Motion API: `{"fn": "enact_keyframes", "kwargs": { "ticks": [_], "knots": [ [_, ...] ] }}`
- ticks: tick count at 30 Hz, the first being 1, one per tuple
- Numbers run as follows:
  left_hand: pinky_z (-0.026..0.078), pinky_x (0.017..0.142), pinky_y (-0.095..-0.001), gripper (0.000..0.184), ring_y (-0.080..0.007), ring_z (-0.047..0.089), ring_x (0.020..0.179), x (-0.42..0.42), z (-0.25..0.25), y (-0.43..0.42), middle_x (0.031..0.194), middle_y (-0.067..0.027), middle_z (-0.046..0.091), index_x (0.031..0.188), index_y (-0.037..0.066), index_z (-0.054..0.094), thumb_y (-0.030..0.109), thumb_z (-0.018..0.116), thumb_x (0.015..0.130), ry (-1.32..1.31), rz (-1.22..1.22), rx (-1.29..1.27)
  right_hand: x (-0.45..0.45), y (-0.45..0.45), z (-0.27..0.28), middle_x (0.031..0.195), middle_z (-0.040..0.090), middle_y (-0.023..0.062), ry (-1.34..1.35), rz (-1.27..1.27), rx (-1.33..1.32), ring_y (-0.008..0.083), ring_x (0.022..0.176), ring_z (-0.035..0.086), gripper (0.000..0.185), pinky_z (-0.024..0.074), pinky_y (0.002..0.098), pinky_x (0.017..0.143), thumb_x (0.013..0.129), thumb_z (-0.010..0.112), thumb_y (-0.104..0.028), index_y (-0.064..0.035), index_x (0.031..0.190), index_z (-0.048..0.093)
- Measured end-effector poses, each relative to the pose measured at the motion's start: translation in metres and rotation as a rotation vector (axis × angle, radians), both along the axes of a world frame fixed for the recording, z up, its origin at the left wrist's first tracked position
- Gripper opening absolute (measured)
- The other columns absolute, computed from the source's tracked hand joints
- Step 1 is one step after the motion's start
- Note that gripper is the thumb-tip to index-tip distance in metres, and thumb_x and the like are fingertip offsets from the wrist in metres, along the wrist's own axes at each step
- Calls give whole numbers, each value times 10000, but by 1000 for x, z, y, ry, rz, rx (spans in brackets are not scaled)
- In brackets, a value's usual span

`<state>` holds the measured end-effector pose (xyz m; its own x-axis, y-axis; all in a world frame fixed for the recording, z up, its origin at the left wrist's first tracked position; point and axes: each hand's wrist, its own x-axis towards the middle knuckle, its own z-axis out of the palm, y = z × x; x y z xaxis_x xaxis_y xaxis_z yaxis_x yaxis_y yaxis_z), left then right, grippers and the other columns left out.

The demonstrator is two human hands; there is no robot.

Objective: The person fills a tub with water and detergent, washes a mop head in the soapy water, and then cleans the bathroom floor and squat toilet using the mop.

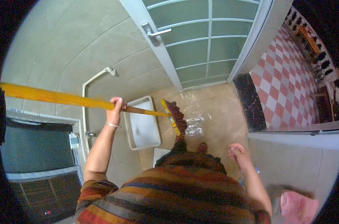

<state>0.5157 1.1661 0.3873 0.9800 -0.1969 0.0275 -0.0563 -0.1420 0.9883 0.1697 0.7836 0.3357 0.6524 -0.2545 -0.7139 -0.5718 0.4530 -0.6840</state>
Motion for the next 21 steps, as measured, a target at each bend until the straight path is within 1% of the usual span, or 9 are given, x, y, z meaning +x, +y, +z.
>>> {"fn": "enact_keyframes", "kwargs": {
  "ticks": [2,6,10,11,14,15,18,20,21],
  "knots": [
    [416,570,-236,155,-103,491,593,13,-11,25,653,-28,518,806,37,498,180,554,831,35,8,22,10,14,-8,759,562,1,48,-10,-21,92,664,521,95,418,228,602,852,512,-176,-104,912,531],
    [421,602,-246,156,-105,494,623,41,-45,92,686,-27,524,822,44,488,185,555,832,80,17,38,52,56,4,714,555,1,127,-45,3,80,624,515,75,413,207,560,868,478,-148,-93,875,529],
    [427,622,-255,126,-110,508,656,62,-91,161,700,-23,525,827,52,490,157,561,825,139,-9,74,76,87,-5,716,558,3,174,-16,12,83,622,515,79,415,208,564,868,479,-147,-89,883,530],
    [437,651,-260,122,-117,522,681,68,-107,180,713,-24,531,832,54,491,150,566,820,173,-6,147,80,91,-6,717,560,5,196,-14,10,84,623,516,80,416,208,567,868,481,-146,-88,888,531],
    [447,688,-270,124,-126,534,707,76,-144,218,724,-30,538,837,55,493,144,575,810,256,26,170,82,97,-14,731,564,12,161,50,2,87,637,517,91,418,210,579,865,485,-139,-74,908,532],
    [448,695,-273,119,-129,535,709,79,-153,226,729,-32,540,839,55,495,138,574,808,267,46,144,85,97,-15,743,565,23,176,139,-61,94,656,520,105,420,213,592,865,484,-132,-57,922,530],
    [446,721,-281,112,-133,536,727,86,-174,245,752,-35,543,854,57,499,125,572,802,292,120,59,81,95,-42,748,566,28,153,116,-88,102,663,524,110,424,218,604,867,481,-133,-49,918,530],
    [439,745,-287,120,-130,533,754,88,-187,255,775,-31,542,872,58,502,123,571,799,302,172,-19,94,95,-36,750,567,30,152,93,-90,107,671,528,111,429,222,620,868,479,-131,-46,915,532],
    [434,754,-286,131,-126,528,768,87,-192,260,791,-27,539,881,64,504,144,571,801,304,194,24,99,94,-32,750,567,32,155,77,-92,110,675,531,111,431,224,628,868,479,-129,-44,914,533]
  ]
}}
